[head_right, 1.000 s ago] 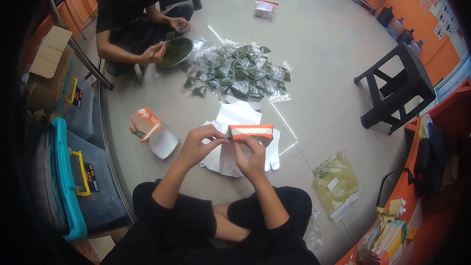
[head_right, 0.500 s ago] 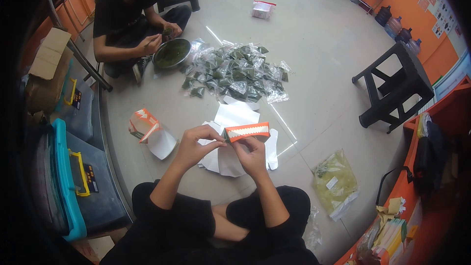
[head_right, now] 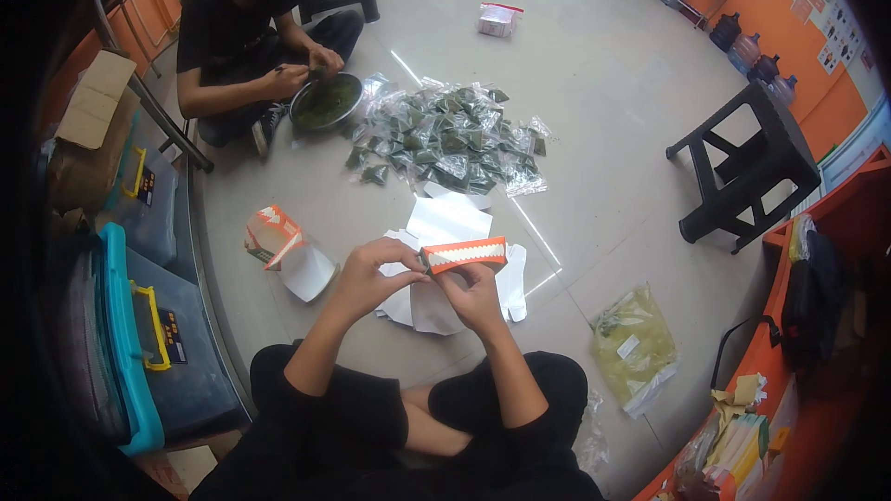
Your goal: The person assembles cardboard food boxes by hand while sitting on the floor, folding the sides and securing the tabs for each box in a stack.
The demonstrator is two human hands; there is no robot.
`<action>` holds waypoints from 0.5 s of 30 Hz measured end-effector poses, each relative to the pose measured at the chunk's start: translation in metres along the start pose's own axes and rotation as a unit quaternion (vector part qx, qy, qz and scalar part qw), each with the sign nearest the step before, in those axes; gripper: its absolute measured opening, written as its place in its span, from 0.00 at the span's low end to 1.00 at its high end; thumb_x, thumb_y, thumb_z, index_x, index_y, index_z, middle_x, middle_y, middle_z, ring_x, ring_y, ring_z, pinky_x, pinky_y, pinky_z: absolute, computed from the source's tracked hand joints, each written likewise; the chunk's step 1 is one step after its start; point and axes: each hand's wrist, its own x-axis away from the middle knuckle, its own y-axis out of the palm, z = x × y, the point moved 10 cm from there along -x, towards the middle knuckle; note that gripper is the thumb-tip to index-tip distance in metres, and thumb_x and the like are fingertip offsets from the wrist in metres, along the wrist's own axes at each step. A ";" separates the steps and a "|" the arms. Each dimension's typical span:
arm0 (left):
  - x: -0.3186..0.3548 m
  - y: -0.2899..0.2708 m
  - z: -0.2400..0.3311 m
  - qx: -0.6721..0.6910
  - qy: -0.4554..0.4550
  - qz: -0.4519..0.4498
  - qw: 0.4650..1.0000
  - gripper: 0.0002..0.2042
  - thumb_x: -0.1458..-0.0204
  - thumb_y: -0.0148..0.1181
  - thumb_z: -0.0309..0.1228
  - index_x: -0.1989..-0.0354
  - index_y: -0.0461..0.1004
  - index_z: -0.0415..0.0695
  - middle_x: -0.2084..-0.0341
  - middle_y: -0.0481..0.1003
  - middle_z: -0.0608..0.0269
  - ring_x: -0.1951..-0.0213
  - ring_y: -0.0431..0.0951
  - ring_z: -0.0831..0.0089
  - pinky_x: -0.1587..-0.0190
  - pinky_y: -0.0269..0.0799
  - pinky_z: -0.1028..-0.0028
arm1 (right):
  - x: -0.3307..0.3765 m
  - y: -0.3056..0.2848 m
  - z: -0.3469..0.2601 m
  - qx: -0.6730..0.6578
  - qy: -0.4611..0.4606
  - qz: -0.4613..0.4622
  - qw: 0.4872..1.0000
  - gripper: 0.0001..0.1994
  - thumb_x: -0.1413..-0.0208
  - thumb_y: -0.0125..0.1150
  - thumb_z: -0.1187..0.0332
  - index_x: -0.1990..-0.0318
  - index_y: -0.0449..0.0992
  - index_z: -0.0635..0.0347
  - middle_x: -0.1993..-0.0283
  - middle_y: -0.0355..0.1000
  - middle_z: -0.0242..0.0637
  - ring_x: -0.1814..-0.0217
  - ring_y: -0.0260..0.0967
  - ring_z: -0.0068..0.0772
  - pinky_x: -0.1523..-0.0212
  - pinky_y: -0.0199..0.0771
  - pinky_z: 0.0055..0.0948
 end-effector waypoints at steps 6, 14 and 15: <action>-0.002 0.007 0.001 0.071 0.035 -0.017 0.997 0.11 0.63 0.70 0.23 0.71 0.74 0.39 0.63 0.73 0.61 0.62 0.75 0.73 0.59 0.71 0.72 | 0.003 0.000 0.011 -0.156 0.052 0.055 0.985 0.09 0.48 0.58 0.76 0.59 0.75 0.67 0.59 0.74 0.38 0.56 0.71 0.27 0.53 0.69 0.26; 0.008 0.047 -0.048 0.295 -0.148 -0.165 0.930 0.30 0.53 0.63 0.24 0.40 0.61 0.40 0.54 0.72 0.60 0.57 0.72 0.80 0.55 0.70 0.77 | 0.004 0.039 -0.018 -0.054 0.054 -0.150 0.986 0.13 0.46 0.48 0.80 0.54 0.72 0.68 0.48 0.67 0.40 0.46 0.63 0.29 0.49 0.66 0.26; 0.008 0.051 -0.053 0.293 -0.149 -0.165 0.930 0.30 0.53 0.63 0.24 0.40 0.61 0.40 0.54 0.72 0.60 0.57 0.72 0.80 0.55 0.70 0.77 | 0.004 0.039 -0.019 -0.056 0.054 -0.151 0.986 0.13 0.46 0.48 0.80 0.54 0.72 0.68 0.48 0.67 0.40 0.46 0.63 0.29 0.49 0.66 0.26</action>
